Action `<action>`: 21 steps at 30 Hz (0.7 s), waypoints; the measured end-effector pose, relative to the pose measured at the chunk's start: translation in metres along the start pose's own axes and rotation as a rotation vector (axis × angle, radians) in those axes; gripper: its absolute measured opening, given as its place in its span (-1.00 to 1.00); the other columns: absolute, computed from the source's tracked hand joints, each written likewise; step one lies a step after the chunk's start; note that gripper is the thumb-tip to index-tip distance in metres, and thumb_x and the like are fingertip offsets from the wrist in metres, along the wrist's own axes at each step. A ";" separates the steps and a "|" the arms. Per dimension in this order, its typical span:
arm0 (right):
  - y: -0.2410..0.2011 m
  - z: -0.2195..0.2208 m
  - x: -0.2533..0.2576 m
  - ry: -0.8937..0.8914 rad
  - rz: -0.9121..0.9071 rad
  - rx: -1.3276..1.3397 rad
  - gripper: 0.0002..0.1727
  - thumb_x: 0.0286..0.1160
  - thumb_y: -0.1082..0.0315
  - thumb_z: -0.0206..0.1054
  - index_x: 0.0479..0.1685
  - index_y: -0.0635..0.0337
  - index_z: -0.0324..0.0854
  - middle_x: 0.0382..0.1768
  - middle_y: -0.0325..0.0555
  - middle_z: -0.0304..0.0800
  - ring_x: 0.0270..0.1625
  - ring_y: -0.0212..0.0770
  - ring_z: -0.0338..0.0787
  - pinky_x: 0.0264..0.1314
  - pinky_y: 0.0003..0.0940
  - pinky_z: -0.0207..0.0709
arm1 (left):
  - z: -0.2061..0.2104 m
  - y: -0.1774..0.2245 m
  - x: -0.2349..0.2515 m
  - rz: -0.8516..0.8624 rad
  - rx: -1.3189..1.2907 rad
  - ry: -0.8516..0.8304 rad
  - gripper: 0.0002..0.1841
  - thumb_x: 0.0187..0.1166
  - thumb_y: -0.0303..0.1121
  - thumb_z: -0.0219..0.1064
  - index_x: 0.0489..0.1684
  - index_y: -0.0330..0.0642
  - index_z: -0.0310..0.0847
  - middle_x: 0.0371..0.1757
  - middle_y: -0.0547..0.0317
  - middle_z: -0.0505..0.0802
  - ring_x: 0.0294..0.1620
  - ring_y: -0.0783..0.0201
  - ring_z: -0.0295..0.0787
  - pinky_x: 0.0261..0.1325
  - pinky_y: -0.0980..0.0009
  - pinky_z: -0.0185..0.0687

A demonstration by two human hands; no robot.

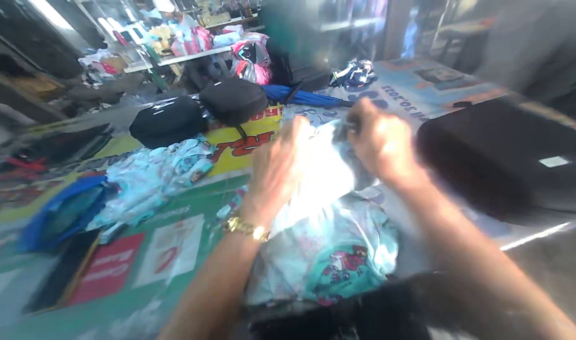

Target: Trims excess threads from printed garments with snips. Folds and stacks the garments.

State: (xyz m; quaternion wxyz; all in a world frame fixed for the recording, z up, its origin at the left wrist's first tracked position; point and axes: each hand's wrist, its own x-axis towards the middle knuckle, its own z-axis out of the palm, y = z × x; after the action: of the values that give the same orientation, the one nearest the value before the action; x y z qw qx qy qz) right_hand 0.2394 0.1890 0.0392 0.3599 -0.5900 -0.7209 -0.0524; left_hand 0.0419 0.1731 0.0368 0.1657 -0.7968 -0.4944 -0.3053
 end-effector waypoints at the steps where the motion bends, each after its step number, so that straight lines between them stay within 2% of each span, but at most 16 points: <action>1: 0.007 0.024 0.002 -0.079 0.020 -0.017 -0.75 0.50 0.33 0.36 0.10 0.14 0.68 -0.17 0.14 0.84 -0.22 0.27 0.85 -0.34 0.32 0.61 | 0.019 -0.009 -0.001 -0.046 0.021 -0.136 -0.77 0.76 -0.40 0.13 0.25 -0.23 0.52 -0.22 -0.18 0.82 -0.37 -0.21 0.82 -0.41 -0.11 0.67; 3: 0.021 0.062 -0.003 -0.262 0.066 0.002 -0.74 0.58 0.27 0.34 0.16 0.11 0.68 -0.19 0.21 0.84 -0.17 0.34 0.85 -0.30 0.38 0.61 | 0.059 -0.031 -0.006 -0.110 0.005 -0.376 -0.78 0.74 -0.33 0.18 0.22 -0.12 0.61 -0.26 -0.14 0.84 -0.25 -0.23 0.84 -0.27 -0.18 0.70; 4: 0.024 0.067 -0.004 -0.299 0.092 0.025 -0.71 0.58 0.26 0.36 0.19 0.12 0.69 -0.14 0.23 0.85 -0.14 0.35 0.85 -0.25 0.40 0.61 | 0.068 -0.038 -0.004 -0.130 -0.012 -0.446 -0.78 0.75 -0.30 0.20 0.19 -0.08 0.65 -0.25 -0.13 0.85 -0.20 -0.23 0.85 -0.22 -0.20 0.69; 7: 0.019 0.047 -0.011 -0.186 0.053 -0.036 -0.64 0.55 0.20 0.43 0.23 0.13 0.61 0.12 0.15 0.75 -0.25 0.22 0.84 -0.35 0.25 0.65 | 0.075 -0.050 0.000 -0.158 -0.066 -0.500 -0.78 0.75 -0.26 0.20 0.14 -0.07 0.69 -0.21 -0.15 0.86 -0.12 -0.24 0.85 -0.18 -0.23 0.68; 8: 0.017 0.036 -0.017 -0.147 0.049 -0.005 -0.65 0.56 0.17 0.44 0.20 0.15 0.61 0.07 0.12 0.75 -0.28 0.16 0.83 -0.37 0.20 0.65 | 0.076 -0.053 0.000 -0.165 -0.091 -0.486 -0.78 0.76 -0.26 0.19 0.14 -0.08 0.69 -0.18 -0.16 0.86 -0.10 -0.25 0.84 -0.15 -0.25 0.67; 10: 0.021 0.009 -0.039 -0.127 0.016 0.170 -0.71 0.65 0.09 0.38 -0.02 0.14 0.62 -0.26 -0.04 0.72 -0.41 -0.07 0.73 -0.43 -0.02 0.60 | 0.073 -0.055 -0.001 -0.183 -0.166 -0.401 -0.75 0.78 -0.25 0.16 0.18 -0.12 0.68 -0.15 -0.18 0.86 -0.08 -0.26 0.84 -0.12 -0.28 0.66; 11: 0.026 -0.002 -0.054 -0.164 -0.014 0.275 -0.69 0.68 0.02 0.32 -0.10 0.11 0.65 -0.41 -0.16 0.68 -0.48 -0.22 0.67 -0.46 -0.16 0.57 | 0.066 -0.055 -0.001 -0.190 -0.220 -0.319 -0.73 0.79 -0.26 0.15 0.22 -0.16 0.65 -0.14 -0.21 0.86 -0.10 -0.28 0.84 -0.11 -0.29 0.66; 13: 0.037 -0.022 -0.091 -0.313 -0.027 0.349 -0.48 0.60 -0.26 0.22 -0.08 0.04 0.70 -0.42 -0.30 0.70 -0.45 -0.37 0.67 -0.40 -0.29 0.61 | 0.046 -0.051 -0.002 -0.165 -0.315 -0.086 -0.71 0.82 -0.29 0.12 0.31 -0.21 0.60 0.02 -0.18 0.85 -0.05 -0.17 0.83 -0.02 -0.20 0.69; 14: 0.042 -0.029 -0.109 -0.389 -0.017 0.327 -0.36 0.53 -0.37 0.21 0.02 0.05 0.73 -0.35 -0.26 0.75 -0.39 -0.34 0.70 -0.33 -0.23 0.63 | 0.034 -0.048 -0.001 -0.135 -0.352 0.033 -0.69 0.82 -0.30 0.11 0.34 -0.23 0.59 0.12 -0.15 0.83 0.02 -0.10 0.82 0.05 -0.11 0.70; 15: 0.045 -0.032 -0.125 -0.442 -0.015 0.294 -0.36 0.51 -0.36 0.25 0.08 0.05 0.74 -0.27 -0.22 0.79 -0.34 -0.29 0.73 -0.29 -0.17 0.65 | 0.019 -0.043 -0.002 -0.097 -0.375 0.124 -0.69 0.82 -0.31 0.10 0.35 -0.25 0.57 0.19 -0.13 0.80 0.08 -0.02 0.80 0.10 0.00 0.71; 16: 0.047 -0.030 -0.140 -0.449 -0.035 0.266 -0.48 0.54 -0.21 0.31 0.05 0.07 0.75 -0.24 -0.17 0.81 -0.31 -0.24 0.76 -0.27 -0.13 0.67 | 0.003 -0.034 -0.005 -0.040 -0.399 0.192 -0.70 0.81 -0.32 0.11 0.31 -0.28 0.59 0.16 -0.10 0.80 0.07 0.07 0.79 0.10 0.12 0.71; 18: 0.048 -0.025 -0.157 -0.374 -0.060 0.255 -0.75 0.55 0.13 0.36 -0.10 0.12 0.77 -0.25 -0.13 0.85 -0.29 -0.24 0.82 -0.23 -0.18 0.72 | -0.027 -0.006 -0.024 0.119 -0.474 0.189 -0.75 0.74 -0.35 0.15 0.04 -0.36 0.65 -0.09 -0.05 0.80 -0.12 0.19 0.76 -0.04 0.25 0.70; 20: 0.047 -0.028 -0.156 -0.283 0.007 0.384 -0.82 0.57 0.22 0.34 -0.22 0.11 0.77 -0.38 -0.30 0.80 -0.38 -0.52 0.70 -0.28 -0.56 0.61 | -0.040 0.023 -0.058 0.286 -0.557 -0.009 -0.79 0.62 -0.27 0.25 -0.26 -0.21 0.72 -0.36 0.18 0.80 -0.35 0.35 0.74 -0.28 0.37 0.69; 21: 0.048 -0.032 -0.151 -0.249 0.062 0.503 -0.83 0.59 0.24 0.33 -0.25 0.10 0.76 -0.43 -0.41 0.74 -0.42 -0.65 0.64 -0.33 -0.69 0.55 | -0.040 0.034 -0.077 0.355 -0.573 -0.181 -0.74 0.68 -0.18 0.25 -0.25 -0.15 0.74 -0.35 0.19 0.82 -0.32 0.32 0.78 -0.26 0.33 0.69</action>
State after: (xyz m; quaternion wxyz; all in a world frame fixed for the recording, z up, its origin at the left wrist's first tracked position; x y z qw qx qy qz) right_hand 0.3038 0.0644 -0.0417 0.4051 -0.5058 -0.7314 0.2124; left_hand 0.0342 0.0825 0.0186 -0.0584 -0.9084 -0.2549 -0.3263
